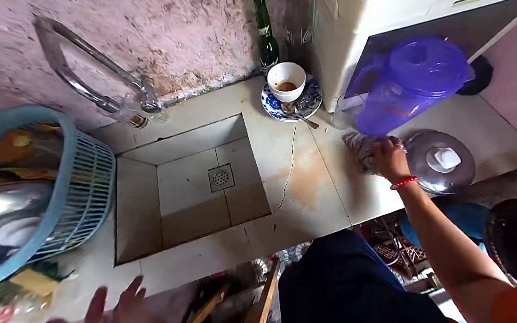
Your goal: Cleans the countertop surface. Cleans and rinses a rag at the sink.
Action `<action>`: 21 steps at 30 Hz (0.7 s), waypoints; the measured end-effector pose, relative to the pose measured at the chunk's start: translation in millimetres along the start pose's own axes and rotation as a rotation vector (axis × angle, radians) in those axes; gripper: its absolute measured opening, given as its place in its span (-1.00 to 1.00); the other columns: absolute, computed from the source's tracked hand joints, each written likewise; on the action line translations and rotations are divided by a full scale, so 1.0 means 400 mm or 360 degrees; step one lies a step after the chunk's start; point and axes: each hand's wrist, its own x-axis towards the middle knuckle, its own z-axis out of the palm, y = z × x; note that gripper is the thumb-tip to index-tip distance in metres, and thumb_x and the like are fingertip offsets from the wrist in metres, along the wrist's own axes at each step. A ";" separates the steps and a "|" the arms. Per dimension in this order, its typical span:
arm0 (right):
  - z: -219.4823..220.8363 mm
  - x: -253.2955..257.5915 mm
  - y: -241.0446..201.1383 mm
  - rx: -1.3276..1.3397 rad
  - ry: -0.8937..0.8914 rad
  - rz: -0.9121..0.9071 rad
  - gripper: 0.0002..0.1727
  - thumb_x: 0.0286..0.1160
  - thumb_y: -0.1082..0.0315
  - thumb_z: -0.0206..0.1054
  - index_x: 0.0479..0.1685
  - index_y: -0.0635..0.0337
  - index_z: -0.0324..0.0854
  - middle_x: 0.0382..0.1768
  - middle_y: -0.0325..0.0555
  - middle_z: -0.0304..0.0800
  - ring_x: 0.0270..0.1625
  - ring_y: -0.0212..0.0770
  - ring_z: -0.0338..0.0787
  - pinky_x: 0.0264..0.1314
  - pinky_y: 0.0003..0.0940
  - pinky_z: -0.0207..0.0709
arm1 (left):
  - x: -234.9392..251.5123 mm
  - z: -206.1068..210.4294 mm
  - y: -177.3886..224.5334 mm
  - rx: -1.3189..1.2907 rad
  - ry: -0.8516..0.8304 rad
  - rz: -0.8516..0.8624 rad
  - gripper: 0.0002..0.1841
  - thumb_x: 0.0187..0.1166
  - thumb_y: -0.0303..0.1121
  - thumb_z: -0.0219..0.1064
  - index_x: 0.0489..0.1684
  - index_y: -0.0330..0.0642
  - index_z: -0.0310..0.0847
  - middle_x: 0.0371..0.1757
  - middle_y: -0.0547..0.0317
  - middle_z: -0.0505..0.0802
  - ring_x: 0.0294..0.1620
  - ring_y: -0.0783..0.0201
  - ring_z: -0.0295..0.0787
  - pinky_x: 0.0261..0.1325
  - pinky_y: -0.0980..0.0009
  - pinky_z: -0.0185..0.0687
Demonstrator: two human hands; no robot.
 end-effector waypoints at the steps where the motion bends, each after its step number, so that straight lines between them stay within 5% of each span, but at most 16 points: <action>1: 0.036 0.000 0.005 0.0014 0.0007 -0.0025 -0.39 0.79 0.00 0.09 0.57 0.32 0.50 0.71 0.51 0.20 0.80 0.50 0.09 0.78 0.48 -0.12 | 0.010 0.031 0.003 0.0012 -0.0041 0.0029 -0.25 0.74 -0.40 0.03 0.79 -0.57 -0.36 0.67 -0.51 0.26 0.20 0.36 0.72 0.13 0.45 0.69; 5: 0.174 -0.077 -0.083 0.0073 0.0095 -0.0345 -0.37 0.66 -0.01 0.16 0.47 0.32 0.59 0.73 0.44 0.24 0.84 0.42 0.08 0.82 0.44 -0.19 | -0.013 0.098 0.029 0.0048 -0.0156 0.0022 -0.17 0.71 -0.45 0.02 0.80 -0.49 -0.61 0.64 -0.51 0.29 0.06 0.43 0.77 0.01 0.47 0.72; 9: 0.325 -0.162 -0.345 0.0169 -0.0047 -0.0614 -0.32 0.46 -0.11 0.36 0.41 0.23 0.66 0.72 0.42 0.25 0.84 0.45 0.06 0.83 0.46 -0.24 | -0.052 0.148 0.029 0.0098 -0.0293 -0.0162 -0.19 0.71 -0.45 -0.02 0.83 -0.42 -0.57 0.65 -0.51 0.28 0.08 0.38 0.75 0.02 0.48 0.67; 12: 0.427 -0.172 -0.531 0.0214 -0.0316 -0.0666 -0.42 0.52 0.01 0.35 0.41 0.21 0.67 0.72 0.35 0.32 0.87 0.38 0.03 0.86 0.41 -0.30 | -0.040 0.168 0.017 0.0052 -0.0388 -0.0137 -0.18 0.70 -0.45 0.00 0.85 -0.41 -0.56 0.64 -0.54 0.29 0.14 0.27 0.75 0.07 0.41 0.69; 17: 0.464 -0.154 -0.683 0.0911 -0.0428 -0.0726 -0.63 0.48 0.42 0.39 0.21 0.47 0.72 0.28 0.41 0.72 0.48 0.32 0.62 0.65 0.19 0.35 | 0.036 0.208 -0.083 -0.0074 -0.0635 -0.0103 -0.18 0.71 -0.46 0.03 0.85 -0.41 -0.55 0.65 -0.59 0.30 0.22 0.08 0.76 0.17 0.28 0.70; 21: 0.275 -0.183 -0.585 0.1465 -0.0271 -0.0167 -0.67 0.67 0.31 0.28 0.26 0.31 0.64 -0.08 0.07 0.86 -0.12 -0.17 0.86 0.06 -0.12 0.75 | 0.081 0.177 -0.175 -0.0139 -0.0547 -0.0111 -0.15 0.68 -0.48 0.07 0.86 -0.40 -0.53 0.67 -0.58 0.29 0.23 0.10 0.74 0.21 0.30 0.68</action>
